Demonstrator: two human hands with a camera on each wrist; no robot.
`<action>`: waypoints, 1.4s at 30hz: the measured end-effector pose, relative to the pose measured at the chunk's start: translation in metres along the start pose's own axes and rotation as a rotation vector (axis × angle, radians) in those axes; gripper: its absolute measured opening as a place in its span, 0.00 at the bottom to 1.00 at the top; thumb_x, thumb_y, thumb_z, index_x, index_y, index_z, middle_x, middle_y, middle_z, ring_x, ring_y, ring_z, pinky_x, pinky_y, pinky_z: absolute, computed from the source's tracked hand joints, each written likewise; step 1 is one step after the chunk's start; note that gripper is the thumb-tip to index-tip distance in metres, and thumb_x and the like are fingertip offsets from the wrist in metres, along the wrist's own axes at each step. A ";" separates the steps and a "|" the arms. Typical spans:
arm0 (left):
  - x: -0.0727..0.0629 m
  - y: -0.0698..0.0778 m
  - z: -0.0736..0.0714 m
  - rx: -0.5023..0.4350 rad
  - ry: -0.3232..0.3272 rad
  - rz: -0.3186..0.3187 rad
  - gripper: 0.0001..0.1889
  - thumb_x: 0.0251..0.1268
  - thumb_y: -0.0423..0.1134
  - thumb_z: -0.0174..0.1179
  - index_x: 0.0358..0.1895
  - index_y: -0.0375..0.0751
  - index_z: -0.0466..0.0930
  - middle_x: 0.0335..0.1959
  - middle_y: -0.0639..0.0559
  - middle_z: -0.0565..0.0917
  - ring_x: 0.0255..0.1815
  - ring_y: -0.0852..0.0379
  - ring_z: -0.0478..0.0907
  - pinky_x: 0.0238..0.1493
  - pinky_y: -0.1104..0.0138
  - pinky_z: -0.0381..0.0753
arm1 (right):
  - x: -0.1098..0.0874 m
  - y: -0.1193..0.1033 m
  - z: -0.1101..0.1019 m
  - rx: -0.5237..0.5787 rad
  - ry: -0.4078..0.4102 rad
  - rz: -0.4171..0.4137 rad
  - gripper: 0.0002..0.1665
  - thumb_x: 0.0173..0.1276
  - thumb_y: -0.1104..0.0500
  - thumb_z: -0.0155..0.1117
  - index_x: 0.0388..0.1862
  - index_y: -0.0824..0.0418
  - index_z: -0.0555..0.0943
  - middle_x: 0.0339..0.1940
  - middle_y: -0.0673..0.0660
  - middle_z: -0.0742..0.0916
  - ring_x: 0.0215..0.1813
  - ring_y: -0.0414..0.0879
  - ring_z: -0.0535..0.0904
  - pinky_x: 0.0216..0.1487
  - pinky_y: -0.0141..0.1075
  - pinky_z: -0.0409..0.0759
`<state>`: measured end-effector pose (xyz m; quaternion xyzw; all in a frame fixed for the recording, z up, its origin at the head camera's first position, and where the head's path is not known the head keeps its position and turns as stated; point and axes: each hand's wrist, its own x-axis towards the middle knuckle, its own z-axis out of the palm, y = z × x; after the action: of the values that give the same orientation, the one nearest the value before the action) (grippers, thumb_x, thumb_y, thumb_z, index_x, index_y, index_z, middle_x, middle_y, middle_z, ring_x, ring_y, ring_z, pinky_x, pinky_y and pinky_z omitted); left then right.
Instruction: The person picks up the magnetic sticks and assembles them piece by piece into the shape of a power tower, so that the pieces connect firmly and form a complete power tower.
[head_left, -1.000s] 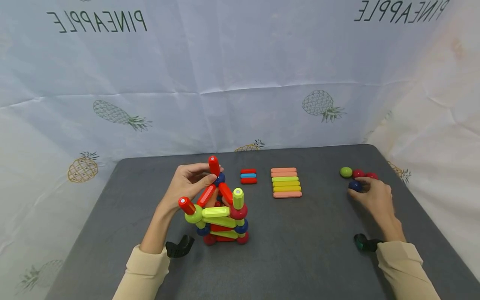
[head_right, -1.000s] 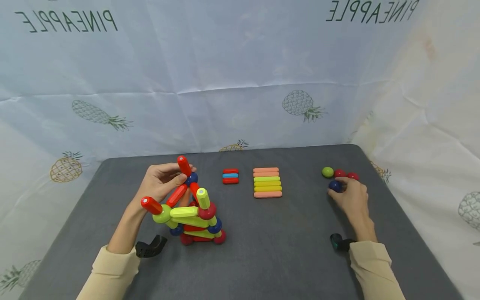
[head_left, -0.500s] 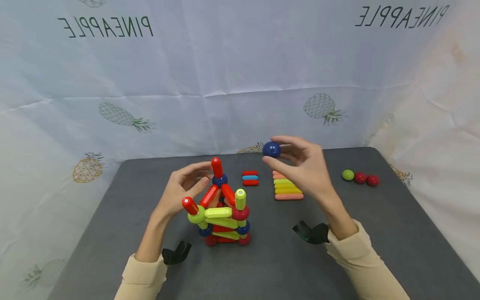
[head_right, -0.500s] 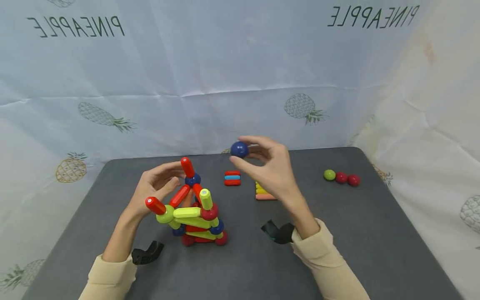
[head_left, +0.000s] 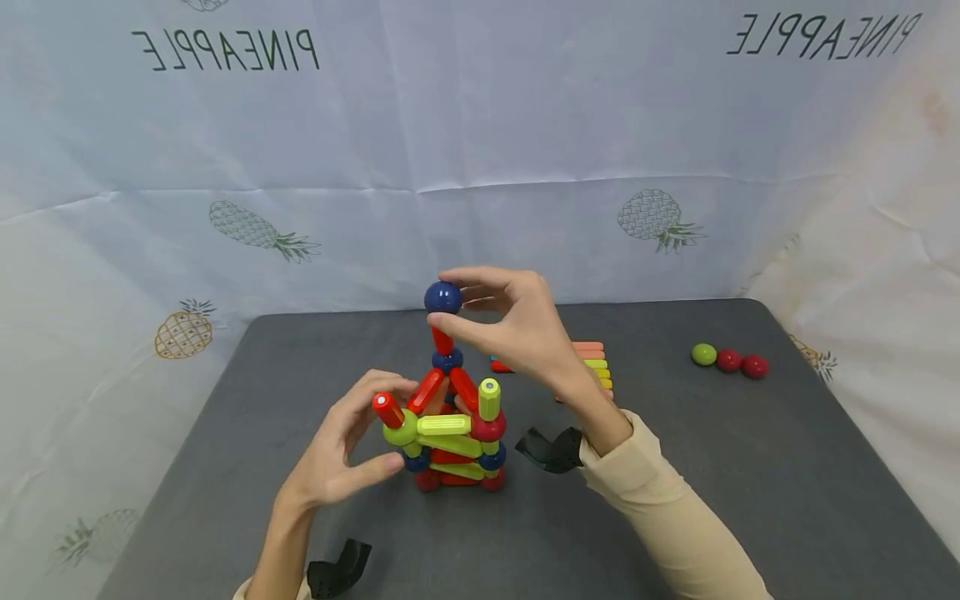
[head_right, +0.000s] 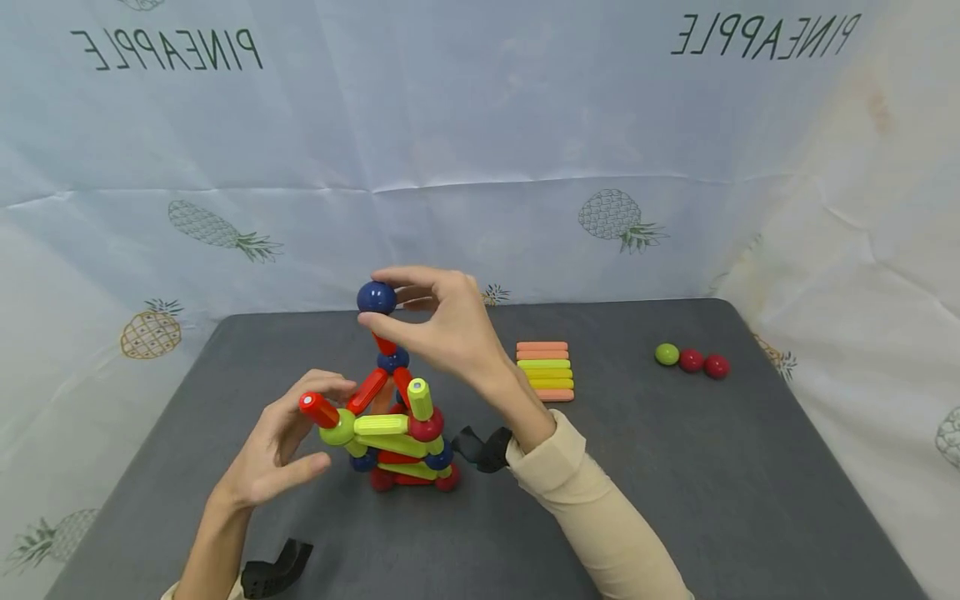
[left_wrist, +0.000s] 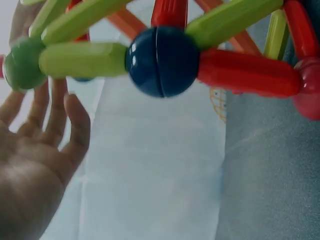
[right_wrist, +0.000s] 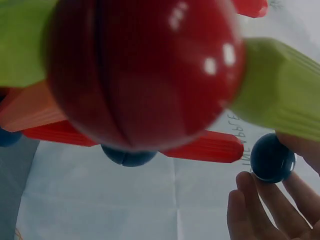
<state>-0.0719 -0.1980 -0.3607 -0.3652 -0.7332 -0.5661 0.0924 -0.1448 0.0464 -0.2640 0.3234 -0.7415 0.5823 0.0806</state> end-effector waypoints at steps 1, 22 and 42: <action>-0.002 0.002 0.003 0.045 0.014 -0.037 0.32 0.51 0.23 0.67 0.64 0.35 0.74 0.57 0.48 0.77 0.55 0.57 0.77 0.59 0.70 0.79 | 0.001 0.001 0.001 -0.010 -0.008 -0.002 0.24 0.60 0.64 0.77 0.57 0.65 0.85 0.48 0.61 0.91 0.47 0.48 0.89 0.55 0.41 0.87; -0.007 0.009 0.018 0.287 0.158 -0.179 0.31 0.53 0.27 0.75 0.64 0.40 0.81 0.44 0.54 0.84 0.42 0.63 0.79 0.44 0.73 0.82 | -0.003 0.003 0.008 -0.069 -0.060 0.017 0.26 0.62 0.62 0.77 0.60 0.63 0.84 0.50 0.61 0.90 0.46 0.50 0.90 0.54 0.42 0.87; -0.010 0.008 0.020 0.323 0.182 -0.174 0.31 0.52 0.27 0.76 0.63 0.41 0.82 0.42 0.56 0.83 0.42 0.64 0.79 0.44 0.73 0.82 | -0.039 0.037 -0.109 -0.346 0.230 0.122 0.26 0.67 0.61 0.72 0.64 0.59 0.82 0.58 0.63 0.87 0.53 0.32 0.81 0.60 0.28 0.81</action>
<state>-0.0538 -0.1838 -0.3666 -0.2284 -0.8319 -0.4776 0.1664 -0.1639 0.1659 -0.2800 0.1906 -0.8346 0.4830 0.1838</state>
